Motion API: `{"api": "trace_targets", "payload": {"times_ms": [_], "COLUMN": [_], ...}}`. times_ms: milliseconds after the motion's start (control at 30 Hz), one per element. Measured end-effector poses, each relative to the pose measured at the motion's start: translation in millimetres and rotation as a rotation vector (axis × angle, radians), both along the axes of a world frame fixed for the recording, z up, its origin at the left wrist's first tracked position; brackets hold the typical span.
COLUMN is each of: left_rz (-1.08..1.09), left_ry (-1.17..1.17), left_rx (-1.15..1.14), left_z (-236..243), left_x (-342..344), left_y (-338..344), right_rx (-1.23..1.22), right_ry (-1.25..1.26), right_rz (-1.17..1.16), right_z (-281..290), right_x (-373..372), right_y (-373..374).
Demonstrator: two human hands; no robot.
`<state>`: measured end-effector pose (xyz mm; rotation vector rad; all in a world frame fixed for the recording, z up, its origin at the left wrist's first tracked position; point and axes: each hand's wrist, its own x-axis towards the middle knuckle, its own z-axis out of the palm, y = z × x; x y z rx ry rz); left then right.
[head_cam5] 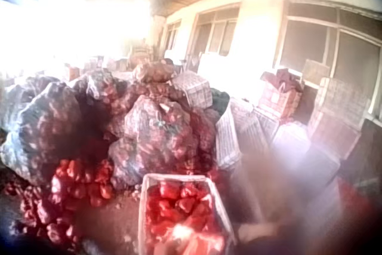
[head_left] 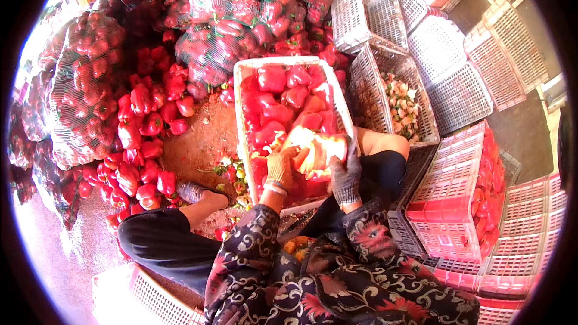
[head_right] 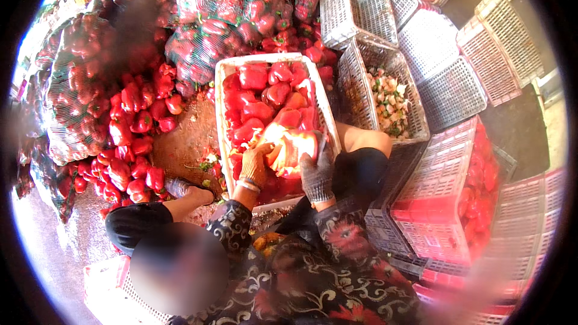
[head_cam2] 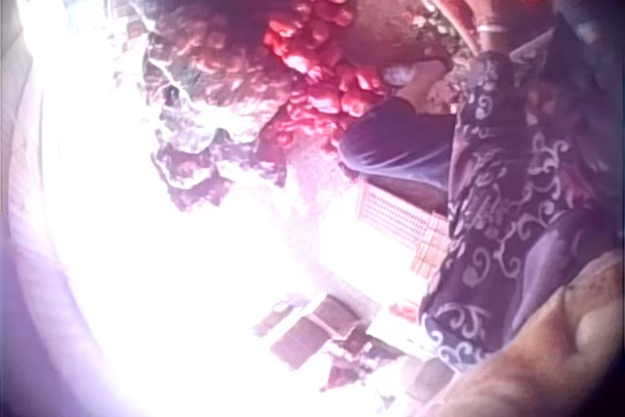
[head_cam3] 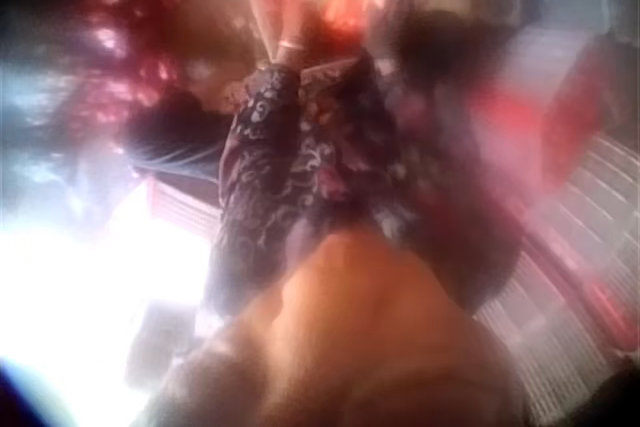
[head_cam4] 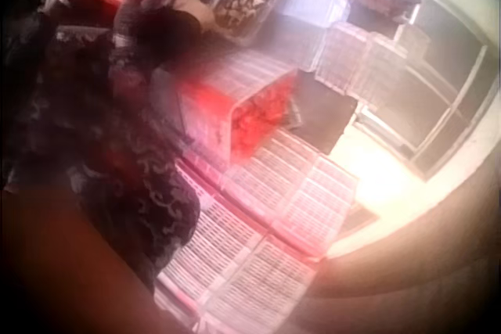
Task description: The person uses a knife to trim red bell peppers and places the processed peppers into a white plastic crate.
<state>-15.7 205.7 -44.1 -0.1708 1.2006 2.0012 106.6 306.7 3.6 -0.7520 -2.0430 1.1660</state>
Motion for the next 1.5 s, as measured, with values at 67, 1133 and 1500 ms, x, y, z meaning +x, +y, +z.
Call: {"api": "trace_targets", "payload": {"times_ms": [67, 1133, 1500], "left_rz": [0.072, -0.055, 0.004], "left_ry": [-0.091, 0.235, 0.531], "left_rx": [0.016, 0.034, -0.085], "left_z": [21.4, 47.3, 13.4], "left_x": [-4.4, -4.8, -1.1], "left_y": [-20.0, -84.8, -77.0], "right_rx": [-0.131, 0.498, -0.264], "right_ry": [0.120, -0.397, -0.004], "right_rz": [-0.118, 0.713, 0.156], "right_z": [12.6, 30.9, 32.8], "right_x": [-2.3, -67.6, -76.7], "right_y": [-13.3, 7.3, 44.1]}}
